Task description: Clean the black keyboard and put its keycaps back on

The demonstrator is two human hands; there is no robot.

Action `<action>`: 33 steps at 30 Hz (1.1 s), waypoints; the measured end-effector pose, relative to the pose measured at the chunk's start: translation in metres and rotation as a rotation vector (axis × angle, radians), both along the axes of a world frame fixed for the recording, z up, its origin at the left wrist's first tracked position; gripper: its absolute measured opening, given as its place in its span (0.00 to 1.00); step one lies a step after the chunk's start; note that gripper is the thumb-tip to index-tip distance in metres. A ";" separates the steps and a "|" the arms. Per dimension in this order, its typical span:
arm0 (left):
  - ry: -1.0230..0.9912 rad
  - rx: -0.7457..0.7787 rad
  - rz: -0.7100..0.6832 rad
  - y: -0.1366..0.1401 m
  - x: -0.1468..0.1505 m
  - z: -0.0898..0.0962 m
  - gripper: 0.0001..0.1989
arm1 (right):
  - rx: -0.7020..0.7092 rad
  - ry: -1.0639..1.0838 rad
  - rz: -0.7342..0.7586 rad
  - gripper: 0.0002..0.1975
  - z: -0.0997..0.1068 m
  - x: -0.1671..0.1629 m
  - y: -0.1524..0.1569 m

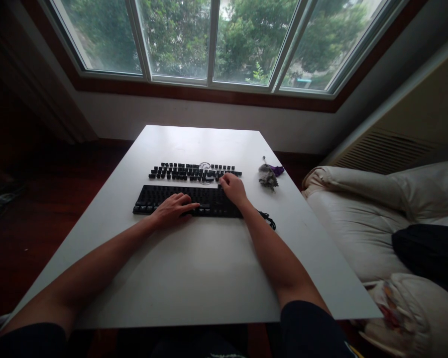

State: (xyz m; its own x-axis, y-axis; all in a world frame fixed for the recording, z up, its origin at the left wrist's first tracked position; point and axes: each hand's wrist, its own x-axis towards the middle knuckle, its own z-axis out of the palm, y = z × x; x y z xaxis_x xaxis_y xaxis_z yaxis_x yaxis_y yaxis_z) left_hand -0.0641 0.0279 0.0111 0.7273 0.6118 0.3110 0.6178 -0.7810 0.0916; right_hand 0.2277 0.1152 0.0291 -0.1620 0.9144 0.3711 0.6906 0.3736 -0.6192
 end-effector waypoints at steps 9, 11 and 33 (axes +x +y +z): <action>0.031 0.004 -0.033 -0.002 0.000 0.009 0.22 | -0.001 -0.307 -0.116 0.08 -0.014 0.039 0.021; 0.038 0.011 -0.031 -0.003 0.000 0.009 0.22 | -0.017 -0.324 -0.067 0.08 -0.015 0.035 0.020; 0.036 0.030 -0.031 -0.002 0.001 0.007 0.21 | 0.254 -0.496 0.205 0.09 -0.025 0.013 0.008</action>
